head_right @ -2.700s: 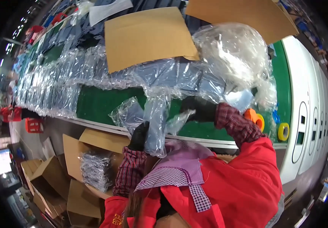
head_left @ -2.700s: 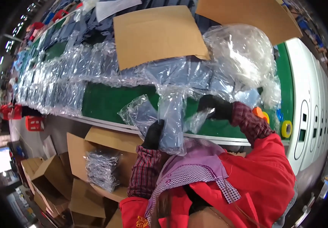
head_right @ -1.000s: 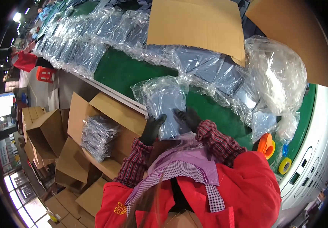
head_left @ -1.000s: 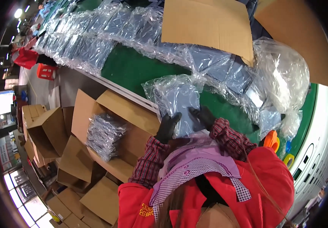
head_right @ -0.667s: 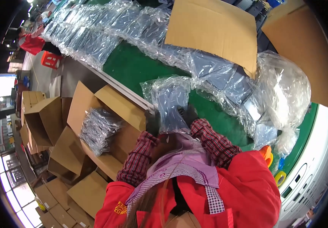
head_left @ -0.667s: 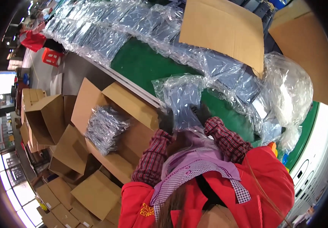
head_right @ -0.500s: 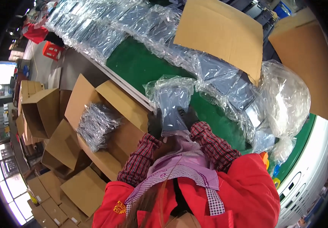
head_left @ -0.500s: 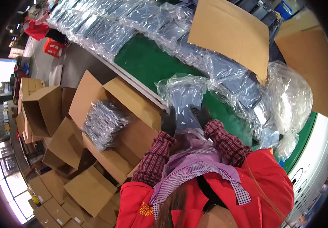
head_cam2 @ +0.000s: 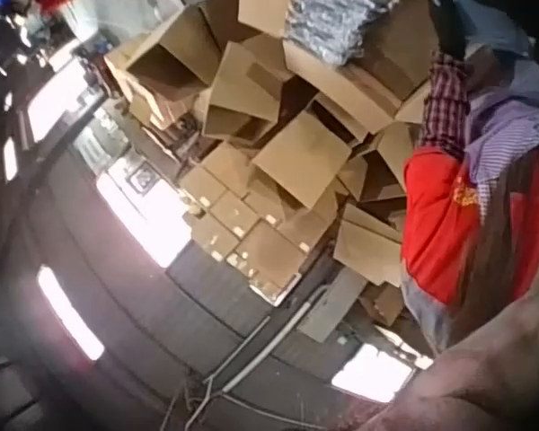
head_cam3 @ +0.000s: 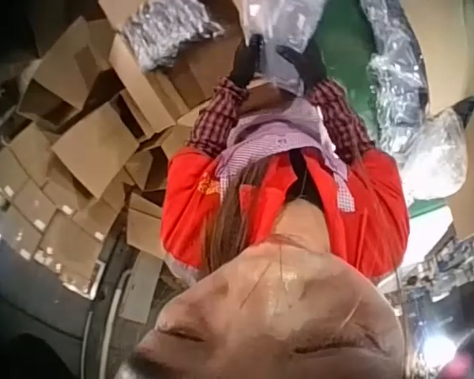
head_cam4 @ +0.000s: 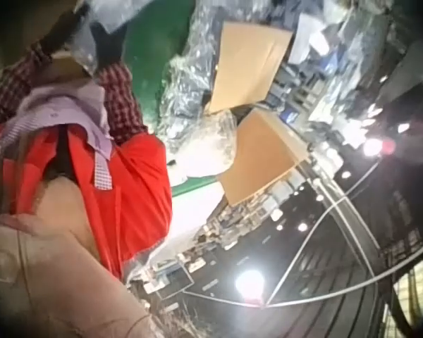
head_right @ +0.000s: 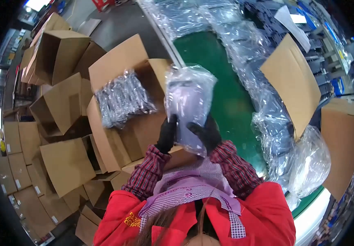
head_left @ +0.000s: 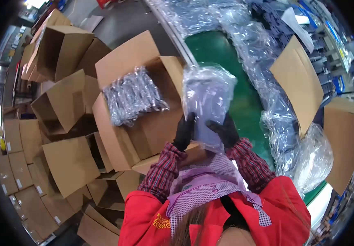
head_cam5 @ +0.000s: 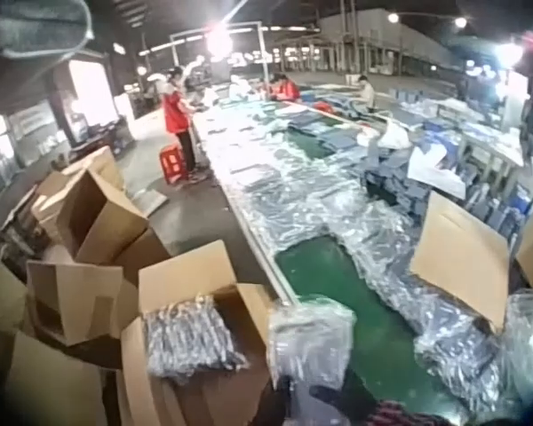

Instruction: Packing items from an assembly line into cardboard boxes for shipping.

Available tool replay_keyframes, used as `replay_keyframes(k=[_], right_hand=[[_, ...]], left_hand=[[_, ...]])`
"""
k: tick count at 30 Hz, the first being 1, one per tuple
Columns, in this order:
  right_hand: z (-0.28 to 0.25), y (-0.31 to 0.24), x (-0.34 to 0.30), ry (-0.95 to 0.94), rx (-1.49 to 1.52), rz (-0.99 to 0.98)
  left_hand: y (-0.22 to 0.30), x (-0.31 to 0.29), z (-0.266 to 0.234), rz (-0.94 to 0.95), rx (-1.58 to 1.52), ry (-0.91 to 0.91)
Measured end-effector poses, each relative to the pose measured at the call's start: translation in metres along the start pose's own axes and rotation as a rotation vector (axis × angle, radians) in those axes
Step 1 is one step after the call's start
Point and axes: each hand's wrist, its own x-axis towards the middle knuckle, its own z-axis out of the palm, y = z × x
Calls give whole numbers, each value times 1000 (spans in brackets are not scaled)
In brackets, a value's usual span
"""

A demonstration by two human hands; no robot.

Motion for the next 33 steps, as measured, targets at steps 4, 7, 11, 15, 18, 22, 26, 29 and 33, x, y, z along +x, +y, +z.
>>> replay_keyframes(k=[4,7,11,15,18,22,26,29,33], right_hand=[[71,17,92,44,-571,-341],[122,15,127,144,-866,-321],[174,14,179,231,-1203,-193],[194,62,227,158,-1314,140],[163,129,262,464,-1267,-283],[191,111,235,165,-717,-280],[155,128,200,55,-797,-364],[155,133,169,-10,-609,74],[132,160,196,57,-587,-215]], left_hand=[[-25,60,-47,122,38,201],[-46,94,-70,200,67,341],[-91,109,-106,296,104,518],[-102,127,-159,290,505,353],[-93,140,-137,413,782,253],[-113,139,-155,463,897,233],[-79,159,-141,599,868,166],[-67,166,-136,626,920,-7],[-47,187,-108,646,1019,-149]])
